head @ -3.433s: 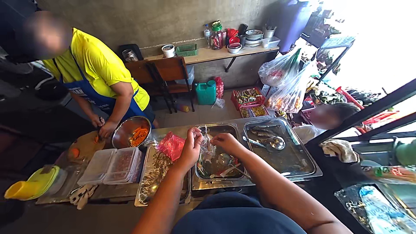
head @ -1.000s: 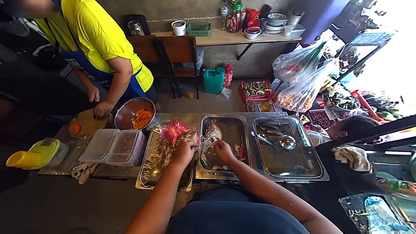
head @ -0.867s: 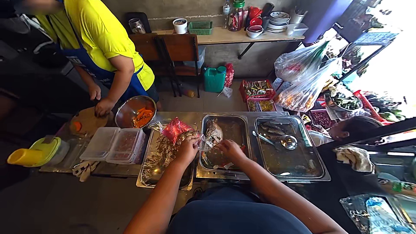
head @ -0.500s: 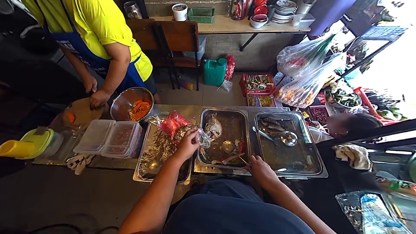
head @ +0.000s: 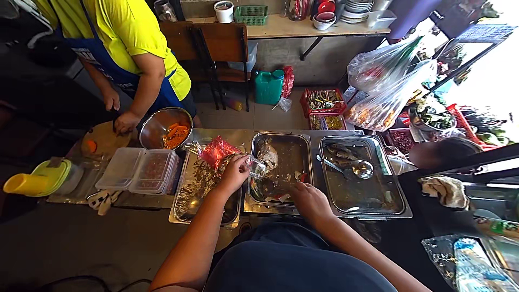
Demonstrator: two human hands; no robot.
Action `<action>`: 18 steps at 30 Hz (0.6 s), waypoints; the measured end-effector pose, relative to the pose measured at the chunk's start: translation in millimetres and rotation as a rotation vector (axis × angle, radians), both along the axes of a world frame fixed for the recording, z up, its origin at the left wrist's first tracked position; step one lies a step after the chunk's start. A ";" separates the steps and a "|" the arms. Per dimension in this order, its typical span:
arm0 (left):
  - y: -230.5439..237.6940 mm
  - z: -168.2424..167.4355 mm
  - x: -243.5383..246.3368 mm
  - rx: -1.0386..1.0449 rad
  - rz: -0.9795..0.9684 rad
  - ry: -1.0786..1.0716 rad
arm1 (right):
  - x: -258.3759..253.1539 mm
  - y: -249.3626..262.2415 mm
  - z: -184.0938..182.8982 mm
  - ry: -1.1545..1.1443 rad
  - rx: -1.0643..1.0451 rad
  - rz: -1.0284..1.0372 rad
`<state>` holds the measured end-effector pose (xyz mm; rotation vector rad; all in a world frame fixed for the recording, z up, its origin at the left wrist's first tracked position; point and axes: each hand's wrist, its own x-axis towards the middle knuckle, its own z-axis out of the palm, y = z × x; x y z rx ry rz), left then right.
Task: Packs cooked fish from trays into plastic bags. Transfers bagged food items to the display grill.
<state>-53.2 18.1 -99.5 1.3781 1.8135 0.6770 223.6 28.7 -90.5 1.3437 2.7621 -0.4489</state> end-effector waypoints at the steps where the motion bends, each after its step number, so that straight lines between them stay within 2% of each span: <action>1: -0.7 0.6 -0.1 0.000 -0.001 0.008 | -9.5 0.0 2.6 -0.031 -0.043 0.029; 4: -2.4 1.2 -0.1 0.001 0.005 0.012 | -31.6 1.5 6.2 -0.157 -0.102 0.127; 7: -3.7 1.2 -1.2 0.016 0.012 0.005 | -36.8 4.1 14.7 -0.268 -0.115 0.102; 14: -11.7 1.1 -2.7 0.056 0.037 -0.015 | -15.5 28.9 48.2 -0.333 0.014 0.028; 18: -13.3 0.3 1.4 0.045 0.028 -0.004 | -23.3 37.5 34.2 -0.285 0.019 0.045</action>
